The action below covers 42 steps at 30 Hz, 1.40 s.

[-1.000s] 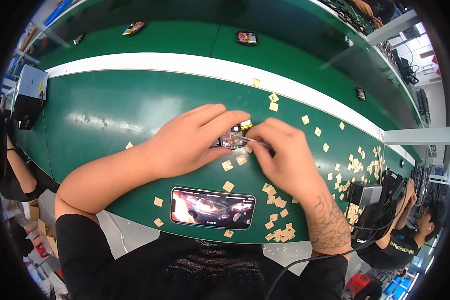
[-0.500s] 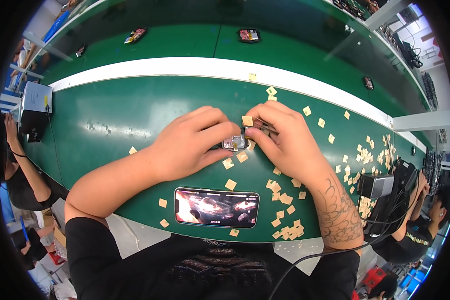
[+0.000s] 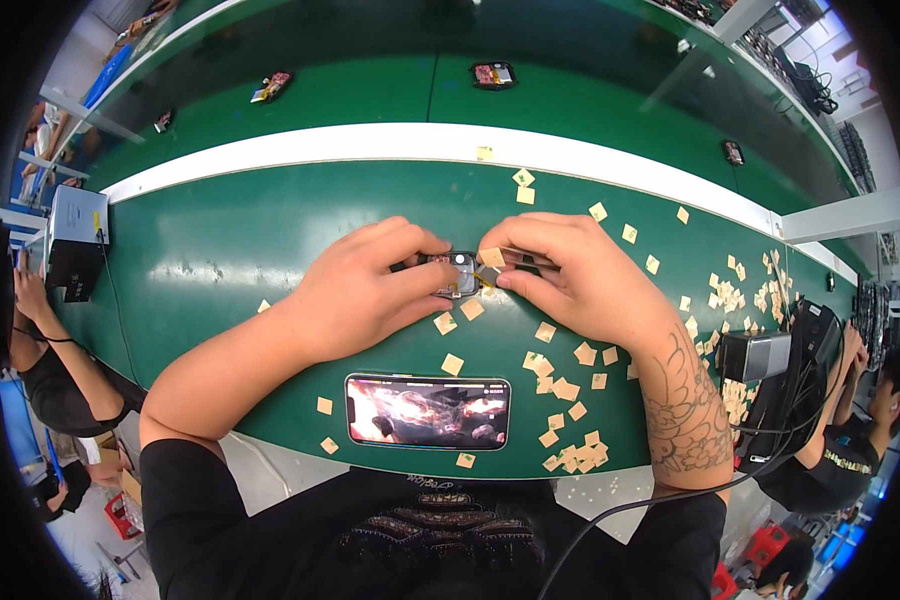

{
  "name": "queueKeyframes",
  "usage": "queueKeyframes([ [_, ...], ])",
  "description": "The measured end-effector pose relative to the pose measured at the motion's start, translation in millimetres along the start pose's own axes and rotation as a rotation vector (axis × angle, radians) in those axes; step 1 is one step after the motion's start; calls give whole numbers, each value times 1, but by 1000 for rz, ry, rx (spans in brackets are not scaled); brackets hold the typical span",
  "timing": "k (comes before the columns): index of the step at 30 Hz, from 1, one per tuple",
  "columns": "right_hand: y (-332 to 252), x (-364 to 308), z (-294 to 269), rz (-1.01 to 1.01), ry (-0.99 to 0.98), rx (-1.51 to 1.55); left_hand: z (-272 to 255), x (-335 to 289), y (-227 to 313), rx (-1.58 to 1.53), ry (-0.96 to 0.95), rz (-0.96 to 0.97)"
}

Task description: Manually assemble and connect small electrical components and wires for a device.

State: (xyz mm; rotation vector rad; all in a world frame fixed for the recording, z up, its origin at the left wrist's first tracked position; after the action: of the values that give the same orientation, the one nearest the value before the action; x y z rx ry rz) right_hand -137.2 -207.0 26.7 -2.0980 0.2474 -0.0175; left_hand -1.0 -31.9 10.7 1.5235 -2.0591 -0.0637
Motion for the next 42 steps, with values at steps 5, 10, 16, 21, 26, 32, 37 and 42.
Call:
queueKeyframes([
  [5, -8, -1, 1, -41, 27, -72, 0, 0, 0, 41, 14, 36],
  [10, -15, -5, 5, 17, 97, -208, -1, 4, 1, 79, 1, 78],
  [16, -23, -7, 21, 34, 140, -236, 1, 2, 1, 97, 2, 79],
  [21, -22, -7, 26, 97, 173, -238, 1, 2, 1, 46, 41, 38],
  [26, -14, -8, 29, 81, 227, -119, 0, 4, 2, 16, 59, 8],
  [32, -17, -11, 34, 140, 244, -170, 1, 4, 5, 33, 69, -13],
  [37, -16, -9, 30, 166, 224, -182, 0, 3, 5, 48, 80, -14],
  [42, -15, -8, 35, 256, 201, -142, 2, 3, 6, 33, 87, -19],
])
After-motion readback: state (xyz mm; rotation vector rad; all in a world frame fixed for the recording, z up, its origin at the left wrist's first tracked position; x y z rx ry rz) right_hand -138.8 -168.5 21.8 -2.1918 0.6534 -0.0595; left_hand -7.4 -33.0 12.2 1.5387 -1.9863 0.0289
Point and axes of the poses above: each hand's wrist, its own x-axis towards the middle knuckle, its own z-axis out of the palm, y = z × x, the point moved 4 cm from there along x, towards the middle knuckle, and after that the axes turned 10 degrees about z, right-handed, at the moved point
